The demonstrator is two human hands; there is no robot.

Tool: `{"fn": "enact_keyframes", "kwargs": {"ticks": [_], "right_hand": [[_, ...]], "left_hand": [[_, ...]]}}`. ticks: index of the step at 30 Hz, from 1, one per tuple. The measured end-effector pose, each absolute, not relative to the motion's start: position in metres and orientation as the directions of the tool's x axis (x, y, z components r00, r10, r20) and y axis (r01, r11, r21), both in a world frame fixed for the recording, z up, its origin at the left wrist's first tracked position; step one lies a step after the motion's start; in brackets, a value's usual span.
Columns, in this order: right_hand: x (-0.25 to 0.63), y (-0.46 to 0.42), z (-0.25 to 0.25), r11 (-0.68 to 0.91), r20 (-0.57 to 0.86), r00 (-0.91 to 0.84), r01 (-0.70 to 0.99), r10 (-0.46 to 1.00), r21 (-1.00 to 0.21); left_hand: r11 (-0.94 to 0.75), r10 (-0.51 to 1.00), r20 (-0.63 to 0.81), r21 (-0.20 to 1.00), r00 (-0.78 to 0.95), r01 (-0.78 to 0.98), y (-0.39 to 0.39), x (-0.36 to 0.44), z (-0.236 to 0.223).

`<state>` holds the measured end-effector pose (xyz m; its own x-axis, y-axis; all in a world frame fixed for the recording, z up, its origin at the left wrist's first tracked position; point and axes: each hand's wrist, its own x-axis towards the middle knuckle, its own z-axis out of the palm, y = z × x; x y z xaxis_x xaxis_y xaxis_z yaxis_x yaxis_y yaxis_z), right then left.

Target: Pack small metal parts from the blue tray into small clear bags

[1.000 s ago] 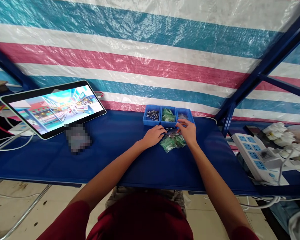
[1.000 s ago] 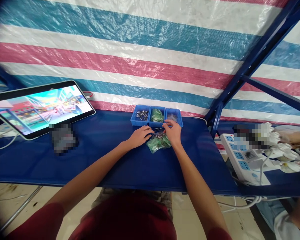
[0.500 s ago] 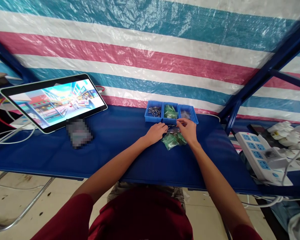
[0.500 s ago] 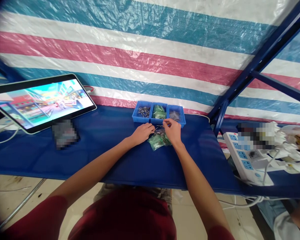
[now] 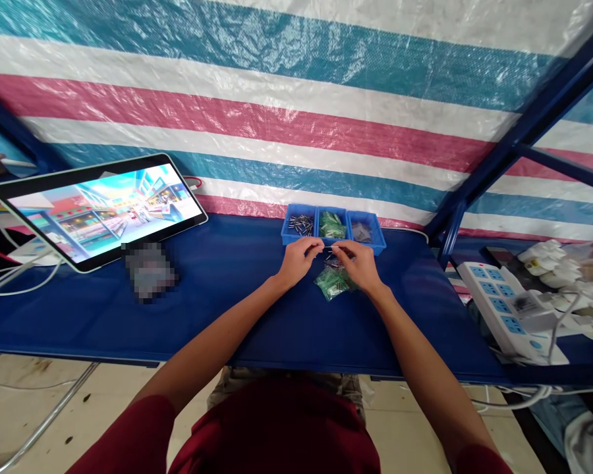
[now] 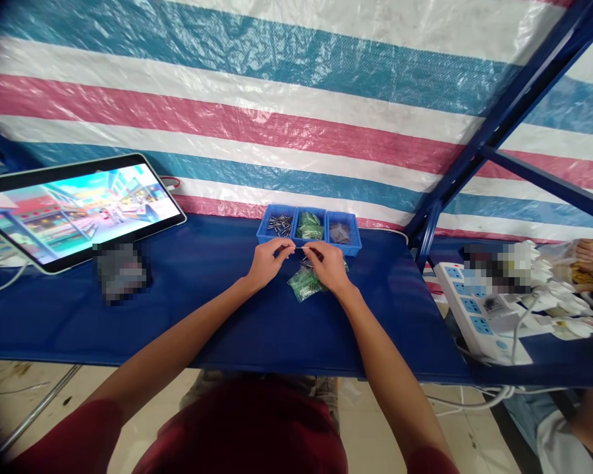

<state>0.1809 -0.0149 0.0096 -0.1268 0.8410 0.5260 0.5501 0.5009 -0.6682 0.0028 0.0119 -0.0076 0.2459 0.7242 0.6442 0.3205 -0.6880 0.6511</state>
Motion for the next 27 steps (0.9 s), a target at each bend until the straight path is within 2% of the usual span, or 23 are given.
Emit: {"fn": "enact_keyframes", "kwargs": {"ticks": [5,13,17,19,21,23,27], "right_hand": [[0.182,-0.015,0.010,0.454,0.436,-0.158,0.491,0.886,-0.744],[0.176,-0.014,0.006,0.424,0.441,-0.073,0.453,0.894,-0.784],[0.179,-0.011,0.006,0.395,0.492,0.023,0.565,0.870,-0.725],[0.181,-0.011,0.007,0.385,0.511,0.040,0.606,0.859,-0.696],[0.182,-0.011,0.008,0.380,0.515,0.040,0.624,0.856,-0.682],[0.181,-0.011,0.008,0.384,0.511,0.023,0.631,0.859,-0.674],[0.179,-0.011,0.004,0.394,0.487,-0.034,0.638,0.873,-0.661]], "left_hand": [[-0.602,0.796,0.565,0.778,0.217,0.180,0.013,0.002,-0.004],[-0.627,0.779,0.579,0.723,0.240,0.290,0.013,0.004,-0.008],[-0.567,0.823,0.527,0.733,0.213,0.376,0.018,-0.004,-0.002],[-0.552,0.823,0.415,0.745,0.387,0.375,0.022,-0.013,0.005],[-0.556,0.726,0.229,0.751,0.648,0.357,0.025,-0.022,0.011],[-0.608,0.666,0.167,0.686,0.727,0.400,0.026,-0.027,0.013],[-0.722,0.646,0.154,0.442,0.747,0.533,0.028,-0.026,0.002]]}}
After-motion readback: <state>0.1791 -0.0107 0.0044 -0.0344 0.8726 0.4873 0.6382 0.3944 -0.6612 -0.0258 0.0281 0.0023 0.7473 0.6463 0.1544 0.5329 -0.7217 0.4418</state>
